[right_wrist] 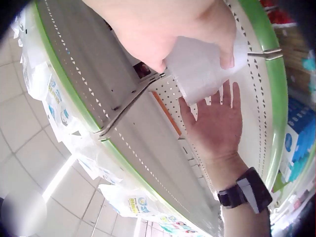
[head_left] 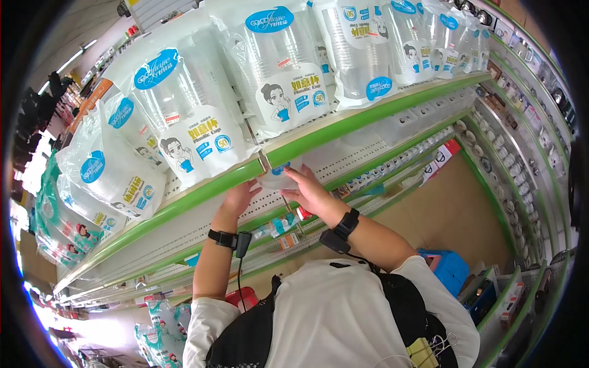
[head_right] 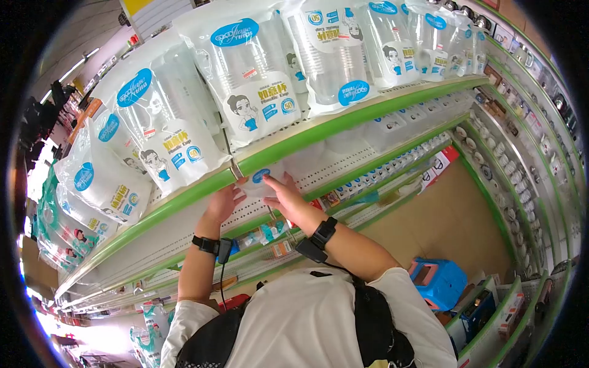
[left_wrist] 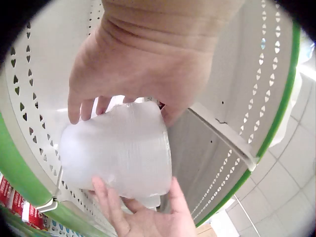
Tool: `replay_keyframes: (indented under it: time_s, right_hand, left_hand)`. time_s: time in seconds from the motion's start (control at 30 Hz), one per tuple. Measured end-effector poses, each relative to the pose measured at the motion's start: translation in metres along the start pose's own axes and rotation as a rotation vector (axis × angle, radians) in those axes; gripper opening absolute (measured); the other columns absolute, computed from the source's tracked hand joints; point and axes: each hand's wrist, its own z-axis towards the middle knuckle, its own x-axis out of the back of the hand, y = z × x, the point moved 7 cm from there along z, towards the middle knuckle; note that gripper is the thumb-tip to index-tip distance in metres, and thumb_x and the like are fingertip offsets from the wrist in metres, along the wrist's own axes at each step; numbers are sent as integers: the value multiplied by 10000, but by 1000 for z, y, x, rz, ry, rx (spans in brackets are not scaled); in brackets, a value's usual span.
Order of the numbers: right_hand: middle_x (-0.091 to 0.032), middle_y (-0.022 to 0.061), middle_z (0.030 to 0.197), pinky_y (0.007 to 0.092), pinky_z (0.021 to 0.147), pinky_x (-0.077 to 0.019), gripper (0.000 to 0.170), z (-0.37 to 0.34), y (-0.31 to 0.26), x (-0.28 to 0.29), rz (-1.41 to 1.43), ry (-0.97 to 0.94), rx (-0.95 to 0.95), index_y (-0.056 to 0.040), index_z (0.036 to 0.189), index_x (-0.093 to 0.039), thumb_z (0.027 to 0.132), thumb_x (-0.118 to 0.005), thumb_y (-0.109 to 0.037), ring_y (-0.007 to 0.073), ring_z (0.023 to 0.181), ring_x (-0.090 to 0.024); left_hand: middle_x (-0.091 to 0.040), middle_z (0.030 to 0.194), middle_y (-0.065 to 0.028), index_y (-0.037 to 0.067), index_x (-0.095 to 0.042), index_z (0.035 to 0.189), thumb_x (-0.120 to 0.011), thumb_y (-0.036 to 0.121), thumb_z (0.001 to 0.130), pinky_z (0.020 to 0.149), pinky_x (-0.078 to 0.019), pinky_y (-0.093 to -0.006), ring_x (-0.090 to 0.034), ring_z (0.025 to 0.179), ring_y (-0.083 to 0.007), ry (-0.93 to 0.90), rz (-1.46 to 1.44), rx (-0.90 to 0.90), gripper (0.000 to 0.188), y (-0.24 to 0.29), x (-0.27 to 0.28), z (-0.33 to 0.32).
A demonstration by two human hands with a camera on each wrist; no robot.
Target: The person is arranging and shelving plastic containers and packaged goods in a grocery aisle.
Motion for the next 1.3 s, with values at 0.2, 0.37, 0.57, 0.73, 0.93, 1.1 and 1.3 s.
replay_keyframes:
  time_s: [0.2,0.37,0.57,0.73,0.93,1.1,1.3]
  right_hand:
    - [-371,105,1542,445,994,-516,771,-11,-14,19,-69,-187,-128,-104,1560,-276,961,-718,-306,316,1271,-536]
    - [-487,130,1456,431,971,-520,610,-74,-34,104,-77,-232,-155,-74,1519,-352,994,-645,-181,313,1175,-629]
    - [-652,141,1275,436,941,-535,405,-138,-69,222,-3,-190,-208,-74,1389,-508,1002,-599,-157,317,1086,-680]
    - [-662,160,1249,429,930,-539,331,-155,-66,266,-37,-229,-267,-61,1293,-564,996,-594,-203,299,1050,-680]
    - [-672,153,1208,389,910,-547,295,-185,-14,232,-210,-437,-447,-71,1251,-572,998,-572,-222,260,1013,-684]
    - [-680,147,1189,384,897,-554,282,-228,30,169,-272,-572,-573,-70,1229,-581,997,-578,-230,263,1003,-688]
    - [-685,147,1169,384,894,-551,280,-302,89,87,-375,-734,-638,-65,1220,-586,992,-583,-228,263,995,-690]
  left_hand:
    - [-494,1483,-60,170,-465,1473,-512,392,1063,1104,-417,-433,-482,1323,-256,114,37,-84,469,-1,-2,2]
    - [-526,1447,-83,125,-498,1434,-469,318,1078,1075,-452,-411,-540,1254,-260,306,-158,-192,407,-7,-20,-55]
    - [-651,1229,-124,48,-575,1316,-527,344,1030,930,-533,-410,-637,1072,-256,490,-416,-400,415,-35,-49,-178]
    - [-688,1099,-119,46,-629,1207,-562,322,1015,828,-549,-394,-667,908,-250,579,-687,-412,342,-111,-102,-269]
    - [-685,1106,-100,53,-643,1194,-539,303,1024,833,-537,-368,-648,931,-217,623,-733,-544,320,-150,-169,-423]
    - [-696,1116,-77,66,-653,1197,-511,315,1026,863,-530,-367,-645,950,-205,847,-702,-727,334,-174,-194,-569]
    - [-690,1099,-62,84,-648,1181,-528,317,1001,847,-515,-358,-638,927,-194,1055,-699,-929,319,-203,-225,-719]
